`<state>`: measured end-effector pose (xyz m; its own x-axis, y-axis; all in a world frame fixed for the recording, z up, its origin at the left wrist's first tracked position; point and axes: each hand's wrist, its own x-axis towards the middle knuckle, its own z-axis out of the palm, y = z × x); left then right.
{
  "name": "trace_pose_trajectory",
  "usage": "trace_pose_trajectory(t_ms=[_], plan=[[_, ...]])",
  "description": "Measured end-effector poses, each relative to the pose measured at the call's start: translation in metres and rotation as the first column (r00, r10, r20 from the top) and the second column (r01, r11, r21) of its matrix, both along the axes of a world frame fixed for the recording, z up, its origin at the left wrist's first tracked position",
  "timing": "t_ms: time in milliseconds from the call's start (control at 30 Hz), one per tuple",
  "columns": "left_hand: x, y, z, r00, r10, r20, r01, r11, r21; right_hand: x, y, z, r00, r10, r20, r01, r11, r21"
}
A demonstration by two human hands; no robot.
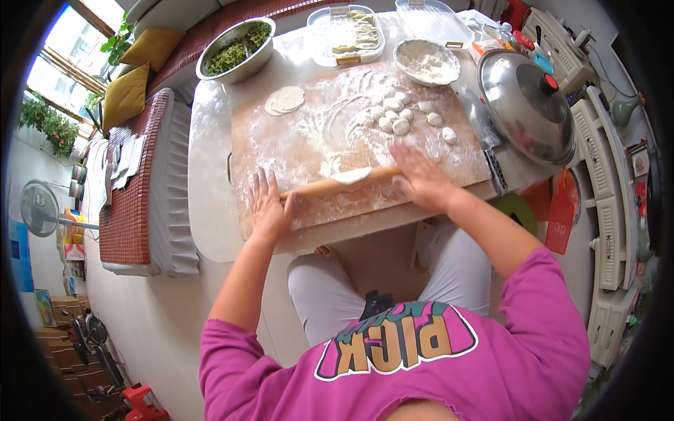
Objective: The person uses a rolling pin to flatten small pieces of dough into circular wrappers on a floured wooden board.
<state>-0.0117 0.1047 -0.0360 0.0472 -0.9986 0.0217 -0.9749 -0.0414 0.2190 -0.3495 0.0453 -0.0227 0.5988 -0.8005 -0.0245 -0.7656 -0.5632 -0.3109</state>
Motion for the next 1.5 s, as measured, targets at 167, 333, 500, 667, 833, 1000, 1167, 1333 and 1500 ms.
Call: trace_pose_trajectory(t_ms=[167, 333, 500, 667, 833, 1000, 1167, 1333, 1500], plan=[[-0.006, -0.055, 0.023, 0.977, 0.209, -0.037, -0.207, 0.977, 0.054, 0.027, -0.053, 0.012, 0.986, -0.166, -0.013, 0.166, 0.986, -0.001], [0.0, 0.0, 0.002, 0.998, 0.051, -0.031, -0.051, 0.999, 0.002, 0.008, 0.002, -0.002, 0.998, -0.056, 0.028, 0.057, 0.998, -0.034], [-0.019, 0.012, 0.011, 0.999, 0.036, 0.03, -0.037, 0.999, 0.039, 0.009, 0.015, -0.008, 0.988, -0.058, 0.142, 0.084, 0.979, -0.186], [-0.062, -0.018, 0.033, 0.975, -0.174, -0.139, 0.156, 0.979, -0.133, 0.002, 0.019, -0.017, 0.961, 0.005, 0.275, 0.053, 0.977, -0.205], [-0.076, -0.057, 0.039, 0.926, -0.166, -0.338, 0.122, 0.981, -0.149, 0.006, 0.022, -0.008, 0.928, 0.045, 0.37, 0.032, 0.979, -0.2], [-0.05, -0.031, 0.041, 0.973, -0.106, -0.203, 0.047, 0.959, -0.278, -0.015, 0.02, 0.01, 0.931, -0.109, 0.349, 0.136, 0.989, -0.052], [-0.02, -0.052, 0.013, 1.0, -0.019, 0.008, 0.019, 1.0, -0.009, 0.011, -0.03, -0.001, 0.996, -0.077, 0.042, 0.085, 0.961, -0.262], [-0.026, -0.088, 0.022, 0.99, 0.132, -0.052, -0.128, 0.988, 0.081, 0.028, -0.056, 0.008, 0.962, -0.242, -0.122, 0.233, 0.969, -0.082], [-0.018, 0.01, 0.009, 0.991, -0.135, 0.012, 0.135, 0.991, -0.015, 0.001, 0.018, -0.004, 0.999, -0.039, 0.017, 0.041, 0.99, -0.134]])
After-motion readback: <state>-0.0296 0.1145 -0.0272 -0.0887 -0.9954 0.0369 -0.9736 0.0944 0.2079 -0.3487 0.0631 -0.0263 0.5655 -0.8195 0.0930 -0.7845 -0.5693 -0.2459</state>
